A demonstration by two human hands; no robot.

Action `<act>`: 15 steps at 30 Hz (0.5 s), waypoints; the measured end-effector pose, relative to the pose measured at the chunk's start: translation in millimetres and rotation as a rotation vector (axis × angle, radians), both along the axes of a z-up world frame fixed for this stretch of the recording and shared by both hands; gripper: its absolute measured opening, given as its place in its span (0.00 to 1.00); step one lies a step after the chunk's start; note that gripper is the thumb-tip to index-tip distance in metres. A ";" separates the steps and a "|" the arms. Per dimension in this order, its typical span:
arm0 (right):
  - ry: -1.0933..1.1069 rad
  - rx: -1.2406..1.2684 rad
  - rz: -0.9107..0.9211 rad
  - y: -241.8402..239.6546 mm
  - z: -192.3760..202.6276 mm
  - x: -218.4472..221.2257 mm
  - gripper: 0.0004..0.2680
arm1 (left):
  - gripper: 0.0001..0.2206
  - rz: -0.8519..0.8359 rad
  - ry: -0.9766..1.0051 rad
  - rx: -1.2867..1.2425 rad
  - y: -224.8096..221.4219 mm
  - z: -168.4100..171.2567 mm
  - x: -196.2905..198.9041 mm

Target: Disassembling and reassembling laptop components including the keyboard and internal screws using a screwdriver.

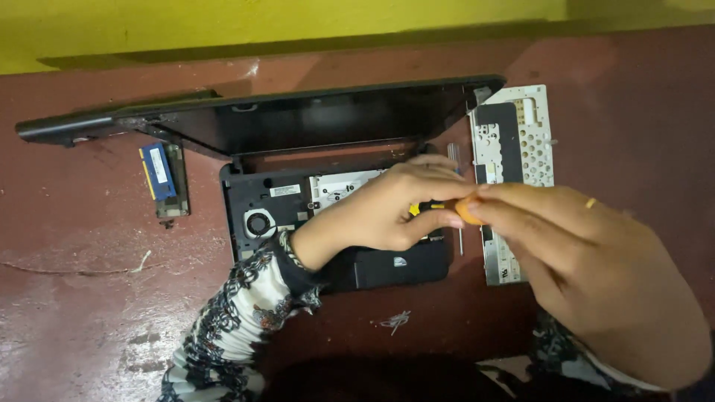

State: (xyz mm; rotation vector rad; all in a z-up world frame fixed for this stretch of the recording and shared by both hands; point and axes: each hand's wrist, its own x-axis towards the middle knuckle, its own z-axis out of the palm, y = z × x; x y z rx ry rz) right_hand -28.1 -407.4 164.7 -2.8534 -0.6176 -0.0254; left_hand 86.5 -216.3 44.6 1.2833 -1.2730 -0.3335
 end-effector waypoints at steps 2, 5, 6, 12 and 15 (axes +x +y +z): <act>-0.033 0.000 -0.051 10.3 4.0 5.5 0.11 | 0.13 -0.002 0.038 0.013 4.3 -6.5 -1.3; -0.117 -0.001 -0.140 16.8 -0.5 8.7 0.11 | 0.27 0.073 0.050 0.049 3.1 -8.6 -4.3; -0.166 -0.001 -0.181 17.6 -3.7 9.0 0.15 | 0.30 0.148 0.025 0.073 1.4 -8.2 -5.4; -0.024 -0.027 -0.339 18.5 0.9 6.7 0.27 | 0.18 0.151 -0.027 0.052 -4.4 -24.5 -3.1; 0.073 0.049 -0.055 11.3 7.5 11.9 0.12 | 0.20 0.015 0.001 0.069 -4.6 -30.4 -4.5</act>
